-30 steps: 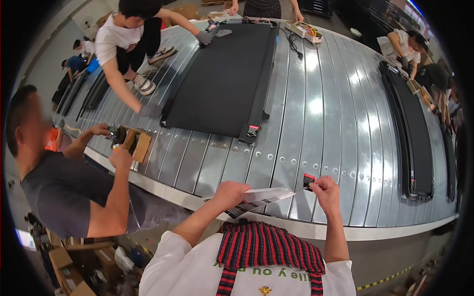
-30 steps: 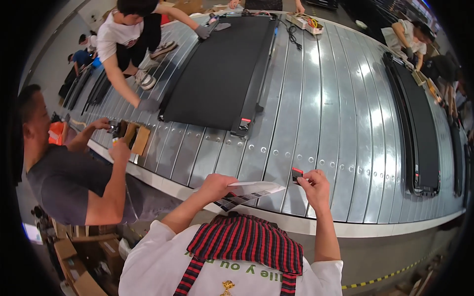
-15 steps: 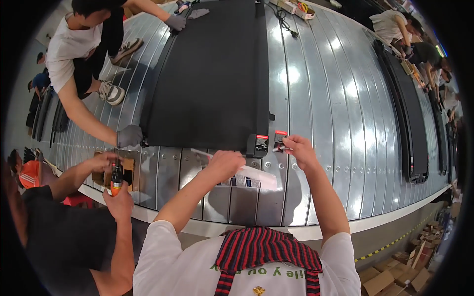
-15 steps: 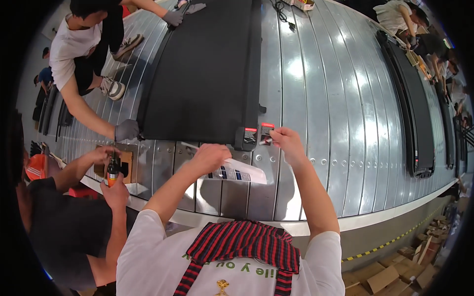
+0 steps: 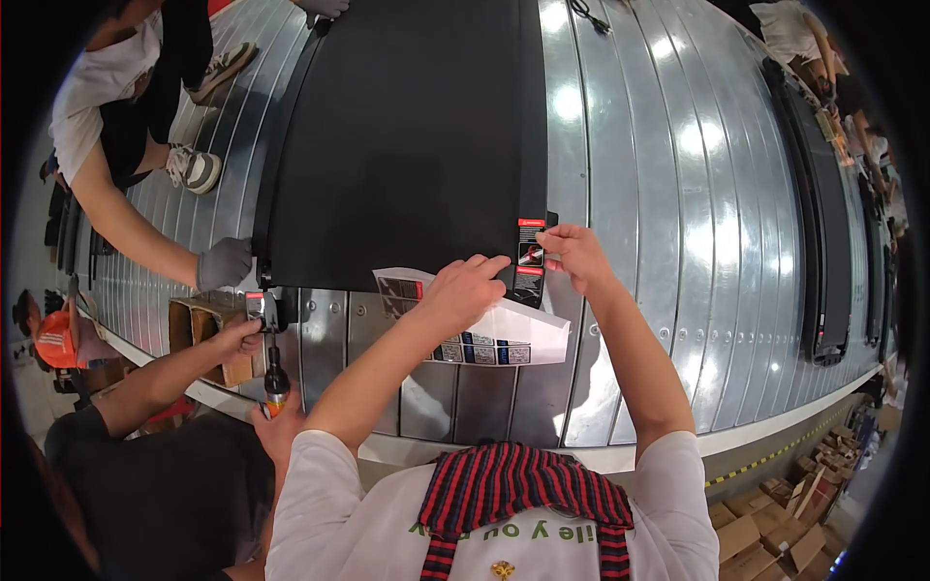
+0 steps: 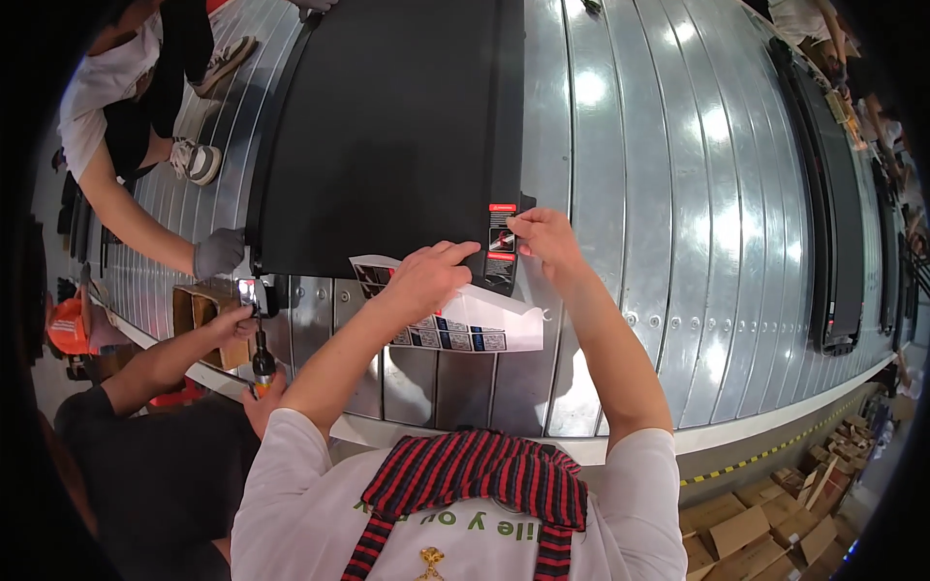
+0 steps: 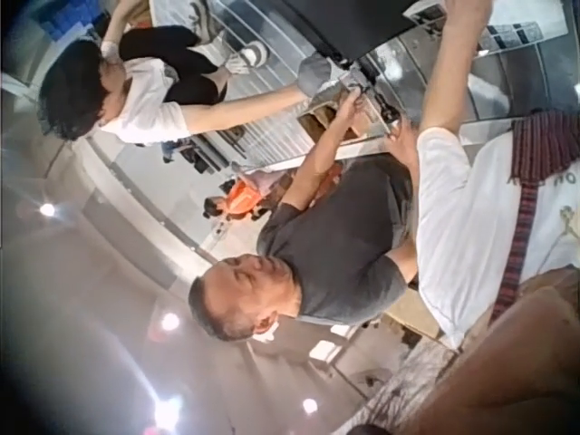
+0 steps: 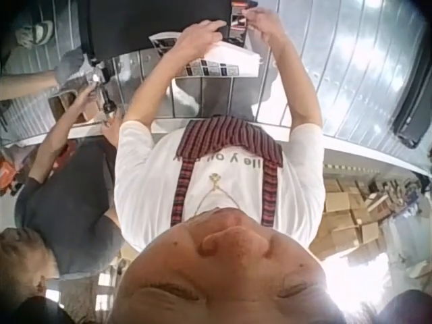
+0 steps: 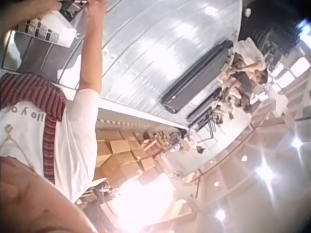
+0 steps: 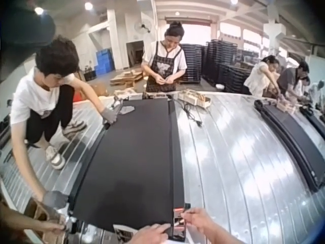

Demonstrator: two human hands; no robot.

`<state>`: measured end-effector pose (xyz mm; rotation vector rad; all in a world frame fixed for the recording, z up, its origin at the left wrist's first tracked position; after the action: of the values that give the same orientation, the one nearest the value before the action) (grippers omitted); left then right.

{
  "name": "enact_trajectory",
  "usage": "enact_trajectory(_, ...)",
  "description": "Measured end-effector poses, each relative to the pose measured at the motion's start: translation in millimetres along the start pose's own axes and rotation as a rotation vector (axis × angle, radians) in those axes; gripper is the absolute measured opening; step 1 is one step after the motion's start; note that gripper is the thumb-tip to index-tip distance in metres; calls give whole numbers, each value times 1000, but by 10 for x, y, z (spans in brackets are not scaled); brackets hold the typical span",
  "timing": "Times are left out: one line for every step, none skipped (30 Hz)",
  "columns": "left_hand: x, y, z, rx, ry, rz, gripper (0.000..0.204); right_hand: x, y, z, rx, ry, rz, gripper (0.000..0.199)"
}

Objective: Apply product labels and warning stickers to treadmills on an assembly line.

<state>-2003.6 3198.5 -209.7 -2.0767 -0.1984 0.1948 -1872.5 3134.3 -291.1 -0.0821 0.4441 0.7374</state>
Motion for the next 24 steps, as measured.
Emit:
enact_trajectory(-2, -12, -8, 5, 18, -31, 4, 0, 9, 10, 0, 2, 0, 12)
enact_trajectory(-7, -27, -17, 10, 36, -64, 5, -2, 10, 28, -19, 1, -6, 12)
enact_trajectory(-7, -28, -15, 9, 34, -63, 5, -1, 10, 38, -39, -2, -11, 13)
enact_trajectory(-6, -29, -11, 0, 27, -53, 5, -2, 20, 36, -40, -1, -11, 13)
enact_trajectory(-2, -24, -7, -9, 21, -43, 5, -4, 17, 37, -50, -3, -20, 13)
enact_trajectory(0, -17, -3, -10, 23, -44, 5, -4, 14, 37, -60, -5, -29, 13)
enact_trajectory(1, -17, -2, -12, 28, -56, 5, 8, -2, 16, -61, -6, -31, 13)
enact_trajectory(-3, -21, -2, -15, 34, -67, 5, 12, -20, -14, -96, 2, -22, 13)
enact_trajectory(-4, -24, -6, -16, 37, -66, 5, 13, -30, -40, -130, 9, -14, 13)
enact_trajectory(-3, -29, -10, -30, 34, -57, 5, 11, -32, -61, -130, 9, -18, 13)
enact_trajectory(-4, -34, -5, -43, 29, -48, 5, 0, -20, -34, -98, -14, -47, 14)
enact_trajectory(-3, -37, 1, -43, 30, -47, 5, -8, -15, -6, -65, -37, -77, 14)
enact_trajectory(5, 4, 24, -41, 11, 3, 7, -12, -5, 2, -64, -37, -78, 14)
enact_trajectory(13, 45, 42, -38, -5, 53, 10, -16, -12, 12, -74, -38, -87, 14)
enact_trajectory(15, 40, 38, -37, -3, 55, 10, -19, -23, 20, -84, -39, -96, 14)
enact_trajectory(18, 43, 36, -47, -5, 69, 10, -19, -31, 23, -83, -39, -99, 14)
enact_trajectory(23, 49, 33, -57, -7, 84, 10, -16, -32, 25, -90, -38, -84, 14)
enact_trajectory(29, 51, 27, -55, -5, 86, 10, -16, -28, 27, -98, -36, -69, 14)
enact_trajectory(35, 59, 24, -45, -5, 91, 10, -20, -30, 36, -95, -36, -72, 14)
enact_trajectory(28, 65, 39, -39, -8, 94, 10, -25, -18, 42, -108, -33, -76, 14)
enact_trajectory(20, 68, 50, -41, -8, 94, 10, -26, -7, 42, -120, -30, -81, 14)
enact_trajectory(12, 64, 58, -40, -4, 83, 10, -21, 3, 32, -122, -29, -81, 14)
enact_trajectory(18, 60, 46, -36, 2, 75, 9, -16, -6, 24, -111, -31, -79, 13)
enact_trajectory(24, 65, 38, -35, 4, 78, 9, -13, -14, 17, -100, -31, -77, 13)
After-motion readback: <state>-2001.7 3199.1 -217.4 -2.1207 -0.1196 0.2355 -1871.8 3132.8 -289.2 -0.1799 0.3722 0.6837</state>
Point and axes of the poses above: each hand's wrist, its own x-axis towards the middle knuckle, its own y-axis out of the palm, z = x × y, the point moved 9 cm from there along x, towards the middle knuckle, and after that the axes turned 14 degrees about -y, right-handed, at the moved point
